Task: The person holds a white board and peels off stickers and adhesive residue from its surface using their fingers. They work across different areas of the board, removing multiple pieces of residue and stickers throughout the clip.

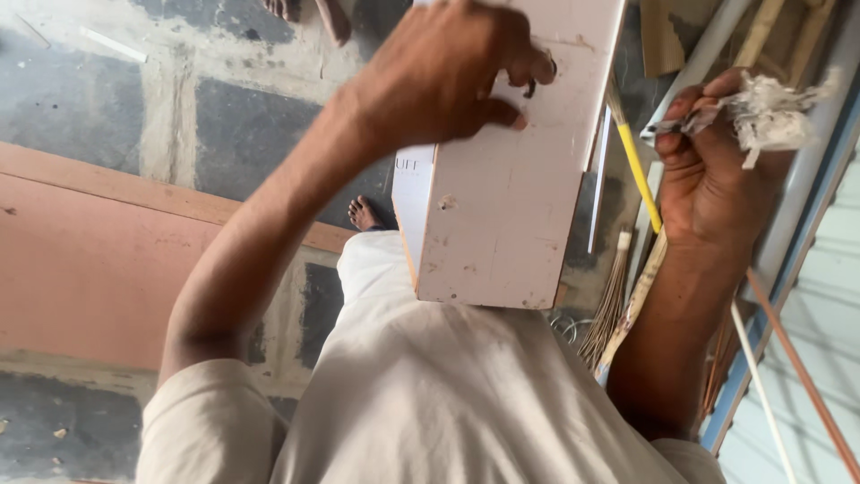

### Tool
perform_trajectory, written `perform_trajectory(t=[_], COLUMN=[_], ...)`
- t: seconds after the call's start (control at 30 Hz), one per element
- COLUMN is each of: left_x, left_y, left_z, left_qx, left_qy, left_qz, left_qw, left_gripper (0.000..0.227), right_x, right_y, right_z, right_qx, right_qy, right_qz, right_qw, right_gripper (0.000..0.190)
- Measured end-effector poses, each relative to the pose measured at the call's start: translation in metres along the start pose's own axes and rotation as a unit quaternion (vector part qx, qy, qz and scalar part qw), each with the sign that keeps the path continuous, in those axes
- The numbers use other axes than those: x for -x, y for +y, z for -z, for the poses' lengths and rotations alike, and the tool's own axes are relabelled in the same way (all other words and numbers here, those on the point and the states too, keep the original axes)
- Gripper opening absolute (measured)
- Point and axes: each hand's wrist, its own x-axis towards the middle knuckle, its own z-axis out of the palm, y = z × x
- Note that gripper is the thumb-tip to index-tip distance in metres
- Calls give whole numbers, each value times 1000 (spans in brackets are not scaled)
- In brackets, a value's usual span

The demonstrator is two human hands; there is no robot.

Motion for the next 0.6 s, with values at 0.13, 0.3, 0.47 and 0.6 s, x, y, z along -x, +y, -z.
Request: perform_trajectory(t=[0.13,0.3,0.47,0.6], left_x=[20,16,7,4], left_y=[0,-14,-15,-13], left_z=[-42,-58,-65,-69], left_qx=[-111,-235,-148,-85], left_qy=[-37,-83,-105,-135], left_qz=[8,-74,-16,60], left_qw=[993,966,983,985], left_gripper=[13,11,9,10], right_x=[16,27,22,2], right_y=[7,25,18,9], right_z=[7,-3,-13,-18], right_qx=[6,136,164,118], right_qy=[55,126,68,52], right_qz=[-59,-70,-12,-21], right_qw=[997,980,984,991], right_gripper=[19,26,18,19])
